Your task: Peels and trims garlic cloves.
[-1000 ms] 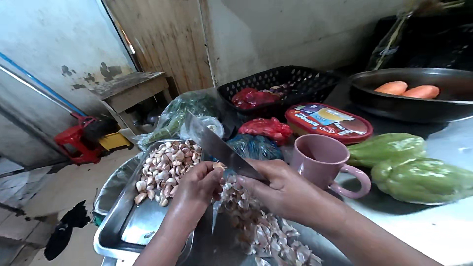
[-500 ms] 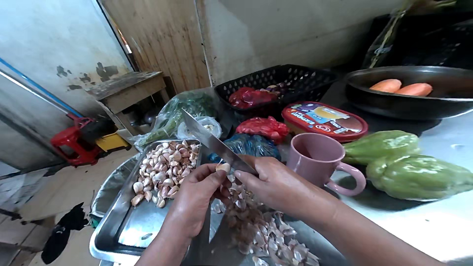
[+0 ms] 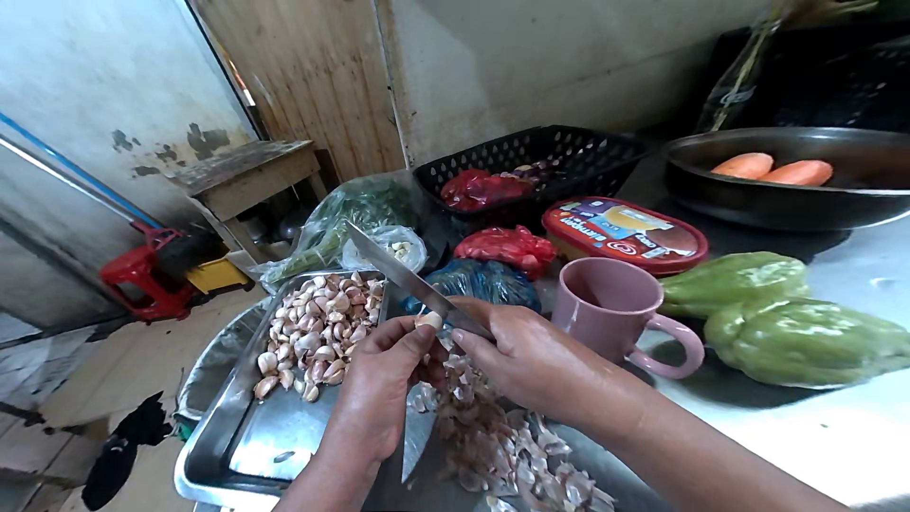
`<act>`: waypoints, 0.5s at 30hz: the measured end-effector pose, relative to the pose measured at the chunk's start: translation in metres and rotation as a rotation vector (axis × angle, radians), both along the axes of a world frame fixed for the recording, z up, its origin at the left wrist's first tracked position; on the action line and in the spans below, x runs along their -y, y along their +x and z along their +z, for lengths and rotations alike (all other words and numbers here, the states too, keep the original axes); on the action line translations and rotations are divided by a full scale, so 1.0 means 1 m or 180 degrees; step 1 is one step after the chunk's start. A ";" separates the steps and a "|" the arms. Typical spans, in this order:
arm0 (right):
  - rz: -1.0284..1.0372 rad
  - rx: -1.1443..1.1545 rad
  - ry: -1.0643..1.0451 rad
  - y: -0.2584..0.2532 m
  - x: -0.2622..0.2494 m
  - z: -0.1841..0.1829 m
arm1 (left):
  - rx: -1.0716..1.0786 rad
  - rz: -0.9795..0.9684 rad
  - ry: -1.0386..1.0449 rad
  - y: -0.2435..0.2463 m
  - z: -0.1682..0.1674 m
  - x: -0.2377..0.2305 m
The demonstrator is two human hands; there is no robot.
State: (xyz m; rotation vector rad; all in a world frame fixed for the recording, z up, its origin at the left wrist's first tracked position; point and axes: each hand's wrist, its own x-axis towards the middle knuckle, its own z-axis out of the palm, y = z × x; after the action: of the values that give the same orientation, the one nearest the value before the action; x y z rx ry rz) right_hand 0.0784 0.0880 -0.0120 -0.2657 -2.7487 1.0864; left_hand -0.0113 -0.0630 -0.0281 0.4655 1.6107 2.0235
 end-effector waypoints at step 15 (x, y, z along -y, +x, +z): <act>-0.0060 0.0036 0.0147 0.000 0.002 0.000 | -0.1389 -0.0026 -0.0917 0.004 -0.008 0.003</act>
State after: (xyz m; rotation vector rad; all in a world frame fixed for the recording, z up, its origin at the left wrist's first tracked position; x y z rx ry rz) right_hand 0.0782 0.0862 -0.0124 -0.2918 -2.7713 1.0185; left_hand -0.0072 -0.0660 -0.0360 0.8423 2.1115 1.7202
